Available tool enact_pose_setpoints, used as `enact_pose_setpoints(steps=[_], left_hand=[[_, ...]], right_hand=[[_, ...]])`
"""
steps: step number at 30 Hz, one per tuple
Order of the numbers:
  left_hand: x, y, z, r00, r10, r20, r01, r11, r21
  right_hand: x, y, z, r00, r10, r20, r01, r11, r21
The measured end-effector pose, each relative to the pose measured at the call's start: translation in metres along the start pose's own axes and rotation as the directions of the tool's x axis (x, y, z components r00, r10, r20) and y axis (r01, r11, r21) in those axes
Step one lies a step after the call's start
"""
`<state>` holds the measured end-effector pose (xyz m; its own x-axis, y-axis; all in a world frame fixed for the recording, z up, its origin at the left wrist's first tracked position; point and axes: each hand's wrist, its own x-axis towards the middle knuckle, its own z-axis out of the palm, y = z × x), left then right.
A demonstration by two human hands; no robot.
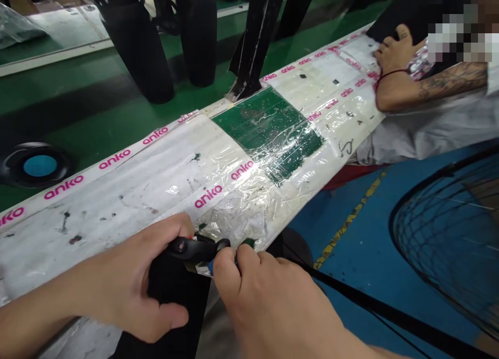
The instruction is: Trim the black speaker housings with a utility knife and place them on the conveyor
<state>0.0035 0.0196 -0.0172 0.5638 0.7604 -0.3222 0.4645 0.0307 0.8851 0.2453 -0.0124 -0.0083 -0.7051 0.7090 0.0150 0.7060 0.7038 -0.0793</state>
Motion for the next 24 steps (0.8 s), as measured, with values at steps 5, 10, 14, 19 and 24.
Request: enact_pose_setpoints(steps=[5,10,14,19,24], left_hand=[[0.002,0.008,-0.001,1.0,0.015,0.006,-0.015,0.999,0.038],[0.001,0.013,-0.001,0.996,-0.078,0.035,0.075,0.993,0.09],[-0.004,0.013,-0.001,0.992,-0.123,0.008,0.122,0.99,0.069],[-0.008,0.01,0.002,0.991,-0.134,-0.011,0.134,0.99,0.032],[-0.006,0.011,0.005,0.99,-0.127,-0.054,0.13,0.99,0.046]], right_hand=[[0.007,-0.001,-0.015,0.992,0.011,0.126,-0.014,1.0,0.019],[0.021,0.012,-0.029,0.961,-0.08,0.264,0.077,0.997,0.024],[0.011,0.028,-0.038,0.987,-0.119,0.108,0.114,0.992,0.05],[-0.005,0.031,-0.033,0.993,-0.078,-0.086,0.077,0.997,-0.021],[0.001,0.017,-0.014,0.995,-0.086,-0.049,0.088,0.995,0.04]])
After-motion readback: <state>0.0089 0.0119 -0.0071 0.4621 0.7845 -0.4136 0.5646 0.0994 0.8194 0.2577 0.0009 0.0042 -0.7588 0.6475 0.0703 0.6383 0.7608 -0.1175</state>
